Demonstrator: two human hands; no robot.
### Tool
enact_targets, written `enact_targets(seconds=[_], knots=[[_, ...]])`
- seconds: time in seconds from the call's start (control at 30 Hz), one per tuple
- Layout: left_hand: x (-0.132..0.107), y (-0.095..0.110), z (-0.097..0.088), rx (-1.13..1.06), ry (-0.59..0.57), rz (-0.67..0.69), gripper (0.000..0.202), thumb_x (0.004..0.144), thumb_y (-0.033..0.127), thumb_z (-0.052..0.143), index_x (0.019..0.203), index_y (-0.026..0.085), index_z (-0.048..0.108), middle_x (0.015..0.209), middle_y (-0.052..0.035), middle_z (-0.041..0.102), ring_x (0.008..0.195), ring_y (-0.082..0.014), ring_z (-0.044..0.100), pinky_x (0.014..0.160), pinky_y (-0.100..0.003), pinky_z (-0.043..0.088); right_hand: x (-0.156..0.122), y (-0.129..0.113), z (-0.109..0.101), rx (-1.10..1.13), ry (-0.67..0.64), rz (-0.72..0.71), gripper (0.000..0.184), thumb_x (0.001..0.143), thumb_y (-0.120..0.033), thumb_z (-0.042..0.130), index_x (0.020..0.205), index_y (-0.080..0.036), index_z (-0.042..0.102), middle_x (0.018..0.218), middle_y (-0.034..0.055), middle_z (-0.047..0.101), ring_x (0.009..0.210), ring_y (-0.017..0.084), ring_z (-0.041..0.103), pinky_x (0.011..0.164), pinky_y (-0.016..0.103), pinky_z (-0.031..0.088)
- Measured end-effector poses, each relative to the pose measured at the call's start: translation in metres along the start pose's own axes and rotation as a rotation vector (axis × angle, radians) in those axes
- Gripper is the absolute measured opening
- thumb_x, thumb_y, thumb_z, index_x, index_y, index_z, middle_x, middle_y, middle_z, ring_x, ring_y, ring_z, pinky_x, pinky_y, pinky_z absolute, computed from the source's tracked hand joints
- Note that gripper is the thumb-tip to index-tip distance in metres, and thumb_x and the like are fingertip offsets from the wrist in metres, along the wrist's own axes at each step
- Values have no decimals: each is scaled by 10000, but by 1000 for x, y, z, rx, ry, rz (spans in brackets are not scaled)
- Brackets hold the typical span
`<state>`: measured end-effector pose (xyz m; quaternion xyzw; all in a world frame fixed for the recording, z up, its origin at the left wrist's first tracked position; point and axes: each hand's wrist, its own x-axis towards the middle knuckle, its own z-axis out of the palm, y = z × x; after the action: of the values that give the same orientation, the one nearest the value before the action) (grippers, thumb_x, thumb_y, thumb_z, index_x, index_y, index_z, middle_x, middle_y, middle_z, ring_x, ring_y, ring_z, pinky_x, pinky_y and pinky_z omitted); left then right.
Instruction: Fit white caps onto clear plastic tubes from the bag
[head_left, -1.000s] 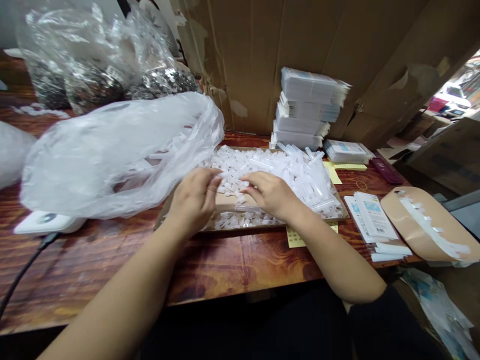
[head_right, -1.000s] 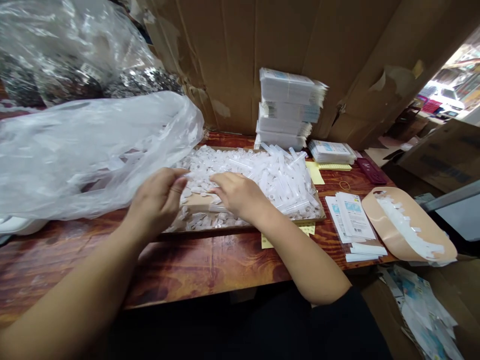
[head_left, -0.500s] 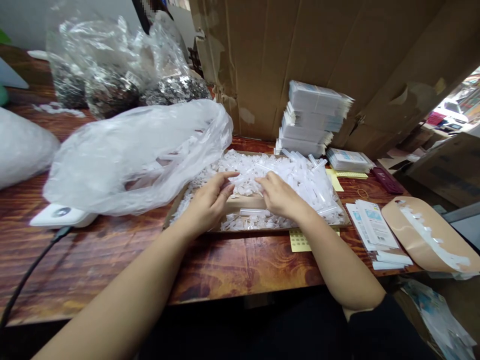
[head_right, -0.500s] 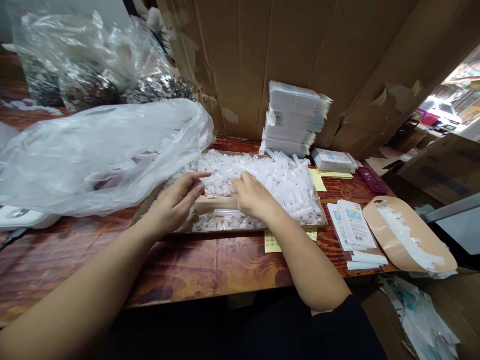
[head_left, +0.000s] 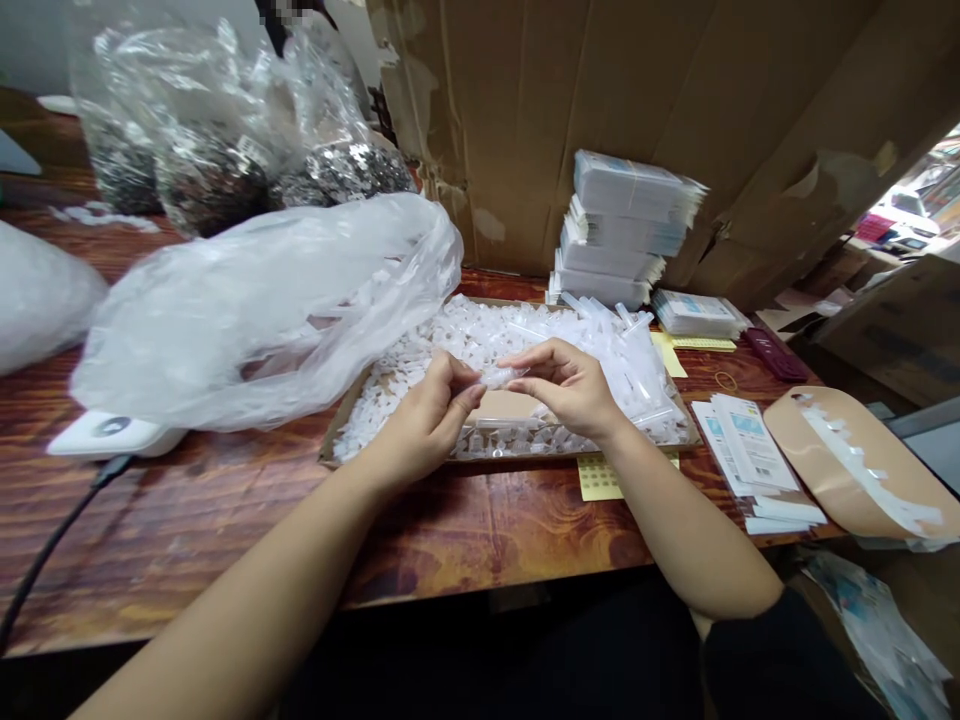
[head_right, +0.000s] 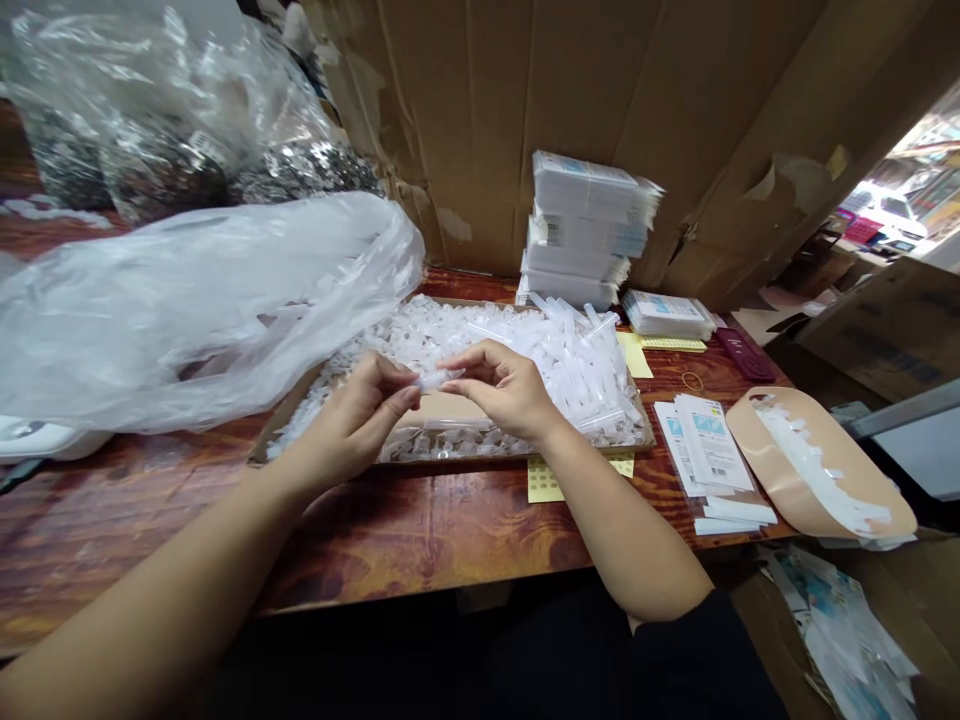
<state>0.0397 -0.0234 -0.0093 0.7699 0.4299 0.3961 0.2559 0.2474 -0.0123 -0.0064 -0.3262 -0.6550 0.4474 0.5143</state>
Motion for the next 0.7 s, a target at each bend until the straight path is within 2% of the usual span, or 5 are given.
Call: enact_targets(seconds=[0.13, 0.27, 0.4, 0.53, 0.7], knots=[[-2, 5, 2, 4, -16, 21, 144, 954, 381, 506, 970, 243, 467, 898, -36, 643, 821, -212, 629, 790, -361, 522, -6, -8, 0, -110, -23, 20, 366, 802, -530, 821, 940, -216, 695, 926, 26, 748, 865, 171, 741, 847, 347, 633], [-3, 6, 3, -7, -42, 12, 165, 963, 403, 496, 961, 242, 457, 873, -29, 623, 799, -208, 626, 772, -356, 512, -10, -18, -2, -426, -59, 115, 489, 952, -641, 604, 734, -204, 620, 632, -14, 610, 603, 131, 597, 619, 289, 510], [-3, 6, 3, -28, -61, 2, 189, 965, 423, 495, 962, 236, 467, 889, -38, 631, 832, -222, 633, 801, -369, 513, -12, -25, -8, -560, -94, -74, 309, 905, -506, 707, 979, -208, 677, 951, 42, 691, 748, 143, 596, 708, 297, 506], [-4, 7, 3, -42, -85, 10, 196, 969, 428, 500, 949, 235, 471, 860, -34, 627, 802, -222, 620, 773, -364, 502, -12, -25, -8, -576, -126, -3, 329, 979, -489, 586, 818, -206, 627, 730, 1, 598, 656, 137, 523, 654, 299, 446], [-4, 8, 3, -60, -61, 25, 174, 971, 401, 500, 951, 229, 480, 875, -34, 624, 806, -208, 607, 772, -353, 494, -13, -25, -2, -524, -126, 10, 260, 910, -459, 671, 964, -208, 630, 870, 11, 639, 713, 133, 529, 659, 279, 432]])
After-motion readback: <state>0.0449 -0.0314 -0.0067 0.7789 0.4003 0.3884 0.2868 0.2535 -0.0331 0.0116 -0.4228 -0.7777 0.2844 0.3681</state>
